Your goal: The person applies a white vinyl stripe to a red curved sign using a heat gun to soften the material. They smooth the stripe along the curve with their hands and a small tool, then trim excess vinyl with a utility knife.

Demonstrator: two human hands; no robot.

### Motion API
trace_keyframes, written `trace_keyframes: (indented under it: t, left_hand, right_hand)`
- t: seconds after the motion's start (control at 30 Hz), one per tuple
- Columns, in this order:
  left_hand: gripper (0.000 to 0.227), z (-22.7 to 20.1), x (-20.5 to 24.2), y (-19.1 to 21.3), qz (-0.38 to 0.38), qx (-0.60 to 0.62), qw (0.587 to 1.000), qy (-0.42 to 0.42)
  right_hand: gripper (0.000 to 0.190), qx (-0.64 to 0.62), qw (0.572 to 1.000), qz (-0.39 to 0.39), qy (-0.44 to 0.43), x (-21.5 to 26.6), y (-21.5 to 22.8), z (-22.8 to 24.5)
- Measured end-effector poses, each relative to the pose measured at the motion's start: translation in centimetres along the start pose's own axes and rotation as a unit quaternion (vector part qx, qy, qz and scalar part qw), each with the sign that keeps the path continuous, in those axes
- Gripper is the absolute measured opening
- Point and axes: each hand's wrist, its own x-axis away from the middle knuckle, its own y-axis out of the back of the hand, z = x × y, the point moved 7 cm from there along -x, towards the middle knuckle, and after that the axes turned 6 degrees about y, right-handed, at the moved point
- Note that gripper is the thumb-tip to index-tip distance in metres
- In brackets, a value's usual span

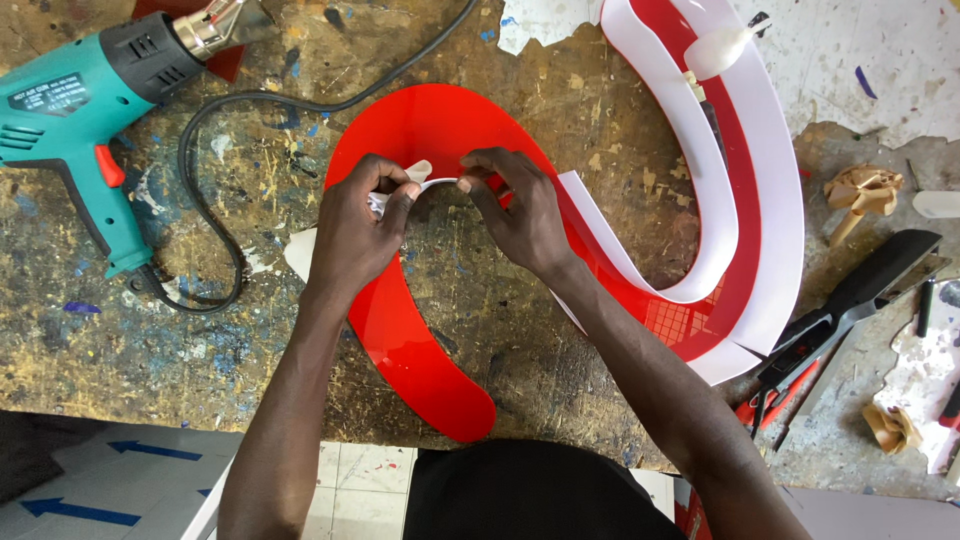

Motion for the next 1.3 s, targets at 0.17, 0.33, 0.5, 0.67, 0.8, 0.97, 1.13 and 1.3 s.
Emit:
trace_keyframes:
  t: [0.17,0.33,0.5,0.67,0.8,0.97,1.13,1.3]
  left_hand:
    - [0.013,0.5,-0.1,-0.4,-0.014,-0.02,0.999,-0.024]
    - [0.02,0.3,0.5,-0.5,-0.006,-0.083,0.996,-0.03]
    - [0.042,1.2,2.5,-0.9,0.05,-0.199,0.977,-0.052]
    - [0.04,2.4,3.9,-0.9,0.08,-0.282,0.956,-0.026]
    - [0.042,2.3,3.4,-0.2,0.072,-0.295,0.952,-0.034]
    - [0.054,4.1,3.9,-0.4,0.062,-0.303,0.949,-0.066]
    - [0.059,3.2,4.2,-0.4,0.058,-0.311,0.945,-0.077]
    - [0.057,1.4,4.0,-0.4,0.032,-0.318,0.947,-0.046]
  right_hand:
    - [0.019,-0.034,0.993,0.101,0.043,-2.1,-0.2,0.7]
    - [0.016,-0.065,0.977,0.193,0.066,-5.2,-0.6,2.3]
    - [0.014,-0.08,0.961,0.266,0.002,-6.0,-1.4,1.2]
    - [0.041,-0.107,0.936,0.332,-0.042,-6.8,-2.0,1.3]
    - [0.048,-0.096,0.911,0.395,-0.065,-7.7,-2.6,0.0]
    - [0.052,-0.079,0.872,0.477,-0.076,-8.1,-3.3,0.5]
    - [0.053,-0.04,0.86,0.499,-0.103,-8.4,-3.7,0.2]
    - [0.055,0.01,0.862,0.493,-0.115,-8.2,-4.0,-1.0]
